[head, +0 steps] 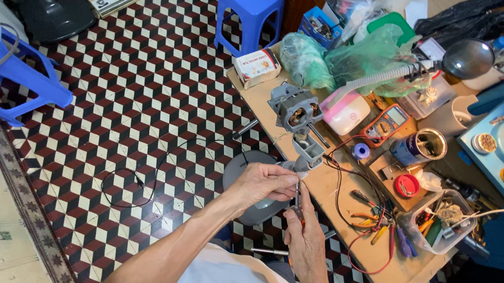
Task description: The person works on a disassembled fan motor assembly at a cluttered workbench. They use a screwdriver to adjust internal components, then switch to a cordless drill to tighten screws. The person also handles small parts and wires while reassembling the motor housing.
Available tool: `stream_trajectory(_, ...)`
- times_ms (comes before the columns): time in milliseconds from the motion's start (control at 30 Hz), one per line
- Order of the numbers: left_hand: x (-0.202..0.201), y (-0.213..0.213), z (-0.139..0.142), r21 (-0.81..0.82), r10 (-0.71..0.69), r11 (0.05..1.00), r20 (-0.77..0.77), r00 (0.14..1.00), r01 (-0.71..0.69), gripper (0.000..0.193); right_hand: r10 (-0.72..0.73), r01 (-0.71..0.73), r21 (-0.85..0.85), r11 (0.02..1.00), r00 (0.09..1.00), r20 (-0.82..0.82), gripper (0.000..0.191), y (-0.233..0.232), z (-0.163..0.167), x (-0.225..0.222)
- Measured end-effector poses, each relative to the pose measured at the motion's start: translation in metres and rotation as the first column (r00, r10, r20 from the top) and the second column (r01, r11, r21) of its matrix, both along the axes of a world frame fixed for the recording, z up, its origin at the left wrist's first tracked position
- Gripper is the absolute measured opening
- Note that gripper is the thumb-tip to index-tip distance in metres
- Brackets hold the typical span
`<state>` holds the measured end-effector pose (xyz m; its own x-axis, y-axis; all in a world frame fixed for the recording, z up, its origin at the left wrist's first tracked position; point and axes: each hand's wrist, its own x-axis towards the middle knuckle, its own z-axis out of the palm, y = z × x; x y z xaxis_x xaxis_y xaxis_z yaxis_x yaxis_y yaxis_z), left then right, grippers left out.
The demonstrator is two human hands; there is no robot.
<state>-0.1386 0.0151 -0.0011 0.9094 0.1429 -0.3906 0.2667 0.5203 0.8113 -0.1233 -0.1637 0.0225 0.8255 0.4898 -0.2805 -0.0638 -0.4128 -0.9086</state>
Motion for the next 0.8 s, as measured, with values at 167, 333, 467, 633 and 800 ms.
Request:
stream_trajectory(167, 0.002, 0.006, 0.002, -0.039, -0.003, 0.999, 0.082, 0.997, 0.006, 0.034, -0.038, 0.038, 0.025, 0.999, 0.999, -0.01, 0.062, 0.01, 0.004, 0.006)
stream_trajectory(333, 0.0, 0.016, 0.004, -0.038, -0.008, 0.999, 0.08, 0.997, 0.011, 0.037, -0.061, 0.064, 0.06, 0.996, 0.997, -0.051, 0.063, 0.025, 0.014, 0.005)
stream_trajectory(467, -0.004, 0.024, 0.005, -0.113, -0.017, 0.993, 0.102, 0.995, 0.029, 0.037, -0.04, 0.05, 0.119, 0.992, 0.996, -0.084, 0.062, 0.035, 0.02, 0.007)
stream_trajectory(633, -0.007, 0.027, 0.002, -0.143, 0.053, 0.989, 0.056, 0.997, -0.045, 0.04, -0.053, 0.061, 0.091, 0.994, 0.994, -0.091, 0.059, 0.045, 0.017, 0.009)
stream_trajectory(800, -0.008, 0.019, -0.005, -0.099, 0.149, 0.984, 0.006, 0.989, -0.148, 0.036, -0.062, 0.066, 0.081, 0.995, 0.997, -0.041, 0.056, 0.049, 0.011, 0.005)
